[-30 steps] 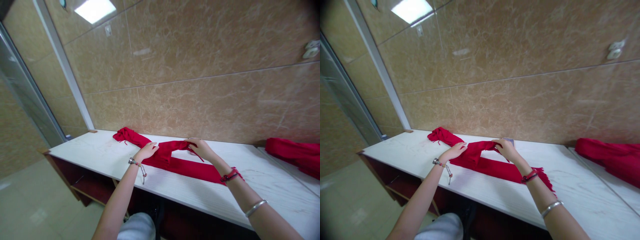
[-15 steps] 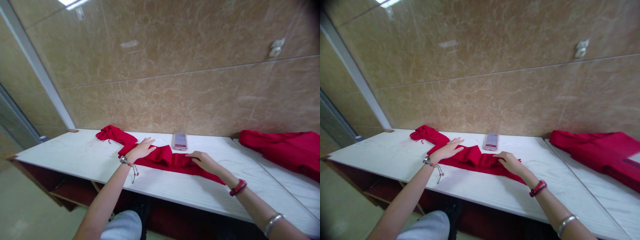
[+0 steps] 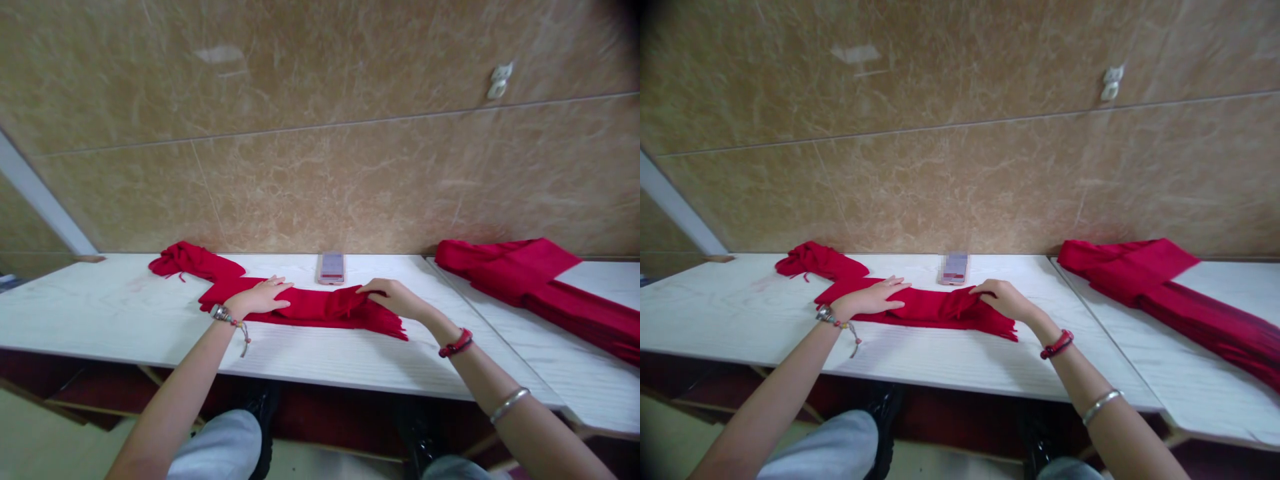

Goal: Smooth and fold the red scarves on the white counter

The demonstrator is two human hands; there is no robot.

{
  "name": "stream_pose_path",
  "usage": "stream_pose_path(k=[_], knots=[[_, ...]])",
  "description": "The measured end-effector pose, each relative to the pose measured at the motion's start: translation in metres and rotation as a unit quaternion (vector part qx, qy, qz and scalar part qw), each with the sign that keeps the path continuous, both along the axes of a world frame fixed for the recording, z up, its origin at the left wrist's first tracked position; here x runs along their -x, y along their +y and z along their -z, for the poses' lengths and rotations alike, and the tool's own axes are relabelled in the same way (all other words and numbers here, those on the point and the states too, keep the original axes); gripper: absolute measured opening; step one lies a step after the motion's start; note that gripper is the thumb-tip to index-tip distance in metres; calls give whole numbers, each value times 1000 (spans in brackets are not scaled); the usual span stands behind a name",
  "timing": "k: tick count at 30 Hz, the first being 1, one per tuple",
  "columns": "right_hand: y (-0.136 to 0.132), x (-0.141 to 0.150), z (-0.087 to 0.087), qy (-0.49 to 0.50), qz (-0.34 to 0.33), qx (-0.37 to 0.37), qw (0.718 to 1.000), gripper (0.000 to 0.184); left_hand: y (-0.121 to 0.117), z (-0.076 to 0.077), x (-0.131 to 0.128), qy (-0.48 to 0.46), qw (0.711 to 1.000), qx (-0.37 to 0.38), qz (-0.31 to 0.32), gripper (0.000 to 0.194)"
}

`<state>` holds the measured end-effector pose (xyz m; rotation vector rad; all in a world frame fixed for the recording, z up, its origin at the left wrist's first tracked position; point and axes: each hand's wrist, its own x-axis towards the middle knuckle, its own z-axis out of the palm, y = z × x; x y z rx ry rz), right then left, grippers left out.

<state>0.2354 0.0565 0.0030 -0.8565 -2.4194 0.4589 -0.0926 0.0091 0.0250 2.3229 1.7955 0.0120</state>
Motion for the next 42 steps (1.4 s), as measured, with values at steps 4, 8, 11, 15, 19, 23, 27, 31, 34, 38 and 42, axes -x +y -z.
stream_pose_path(k=[4,8,11,15,19,23,27,31,34,38,42], knots=[[0,-18,3,-46,5,16,999,30,2,6,0,3,1000,5,-9,56],[-3,-23,5,-57,-8,29,998,30,0,4,-3,3,1000,14,-13,64],[-5,-21,5,-77,-31,30,996,30,-7,-1,-13,4,1000,13,23,74],[-5,-19,8,-144,-30,8,989,36,-15,-1,-35,5,992,7,128,58],[-14,-17,4,-188,12,-25,982,49,-16,3,-50,-1,982,19,186,56],[-32,-6,-7,-192,-50,-29,980,51,-14,4,-53,-15,982,-1,191,48],[-45,9,-10,-232,-39,-58,970,38,-14,7,-49,6,982,-24,186,52],[-46,13,-5,-260,-23,-92,961,35,-15,11,-43,49,979,-56,192,64],[-42,10,0,-250,-5,-147,957,34,-18,3,-40,82,972,-99,197,65],[-39,11,6,-197,-14,-266,944,24,-27,-17,-39,134,958,-166,194,58],[-38,15,17,-191,-80,-322,924,24,-36,-15,-36,171,954,-171,179,50]])
